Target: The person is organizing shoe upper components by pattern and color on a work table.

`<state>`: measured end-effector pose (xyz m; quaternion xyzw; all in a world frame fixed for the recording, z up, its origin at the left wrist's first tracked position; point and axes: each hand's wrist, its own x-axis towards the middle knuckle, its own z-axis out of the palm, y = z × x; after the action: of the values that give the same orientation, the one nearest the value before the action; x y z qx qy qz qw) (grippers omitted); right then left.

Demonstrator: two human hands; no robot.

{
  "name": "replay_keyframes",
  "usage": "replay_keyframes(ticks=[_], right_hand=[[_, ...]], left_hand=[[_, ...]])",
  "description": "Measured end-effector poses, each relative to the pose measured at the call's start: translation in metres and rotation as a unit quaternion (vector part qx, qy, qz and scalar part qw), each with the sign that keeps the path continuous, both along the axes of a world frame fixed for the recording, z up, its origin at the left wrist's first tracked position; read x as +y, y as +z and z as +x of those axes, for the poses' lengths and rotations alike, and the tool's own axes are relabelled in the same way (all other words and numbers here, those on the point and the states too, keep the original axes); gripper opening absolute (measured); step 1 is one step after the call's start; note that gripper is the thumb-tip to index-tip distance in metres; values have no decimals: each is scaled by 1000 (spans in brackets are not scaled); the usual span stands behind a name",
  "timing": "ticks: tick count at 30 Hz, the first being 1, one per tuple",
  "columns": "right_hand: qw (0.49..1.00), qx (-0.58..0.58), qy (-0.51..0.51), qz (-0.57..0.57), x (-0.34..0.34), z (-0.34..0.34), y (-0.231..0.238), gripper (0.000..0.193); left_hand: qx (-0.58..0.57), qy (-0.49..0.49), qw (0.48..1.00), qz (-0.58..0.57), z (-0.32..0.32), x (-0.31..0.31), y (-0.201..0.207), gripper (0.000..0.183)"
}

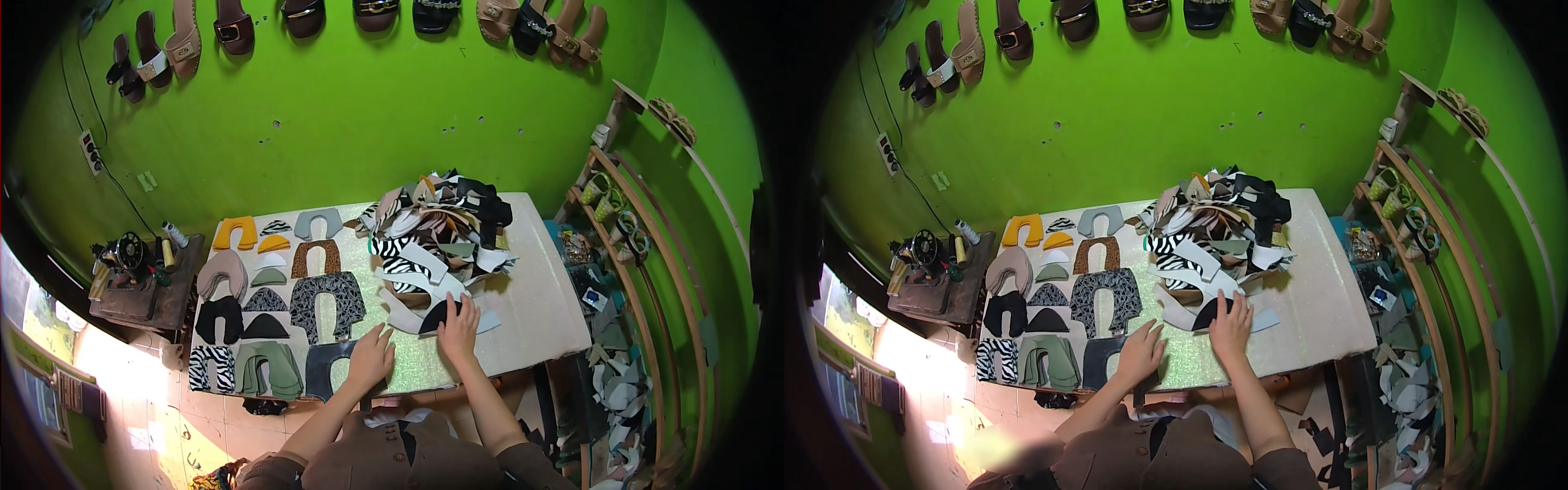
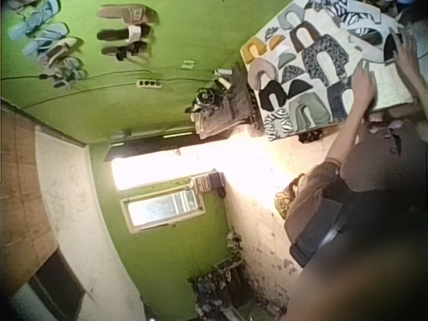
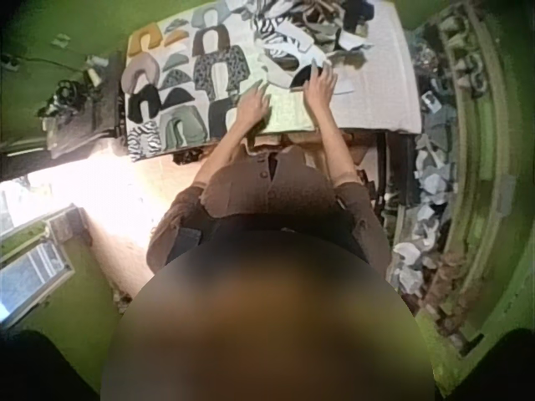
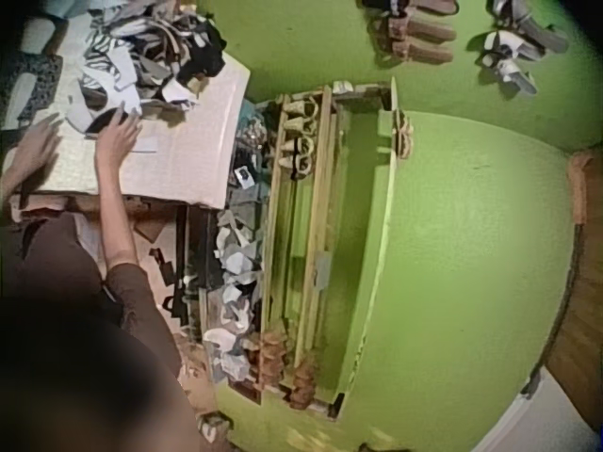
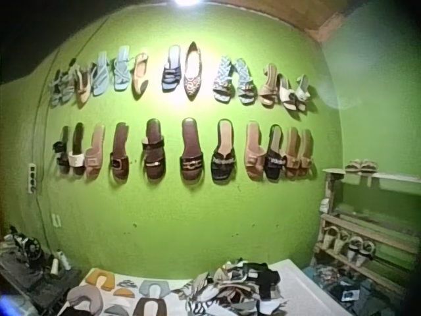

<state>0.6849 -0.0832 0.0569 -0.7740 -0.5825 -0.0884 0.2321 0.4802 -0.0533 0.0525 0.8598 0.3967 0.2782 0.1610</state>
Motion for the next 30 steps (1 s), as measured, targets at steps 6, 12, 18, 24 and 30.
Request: replay_keyframes(ticks=[6, 12, 18, 24, 30], right_hand=[[999, 54, 0, 1, 5, 11, -11, 55], [996, 71, 34, 30, 3, 20, -4, 23], [981, 124, 147, 12, -12, 28, 1, 23], [958, 180, 209, -84, -29, 30, 9, 17], [893, 320, 265, -174, -35, 32, 15, 20]], left_hand=[[0, -6, 999, -38, -1, 7, 0, 32], [-8, -13, 995, -94, 3, 13, 3, 28], [-3, -43, 988, -146, 21, 6, 4, 27], [-49, -66, 991, -103, 50, 0, 5, 42], [-45, 16, 996, -79, 54, -7, 0, 42]])
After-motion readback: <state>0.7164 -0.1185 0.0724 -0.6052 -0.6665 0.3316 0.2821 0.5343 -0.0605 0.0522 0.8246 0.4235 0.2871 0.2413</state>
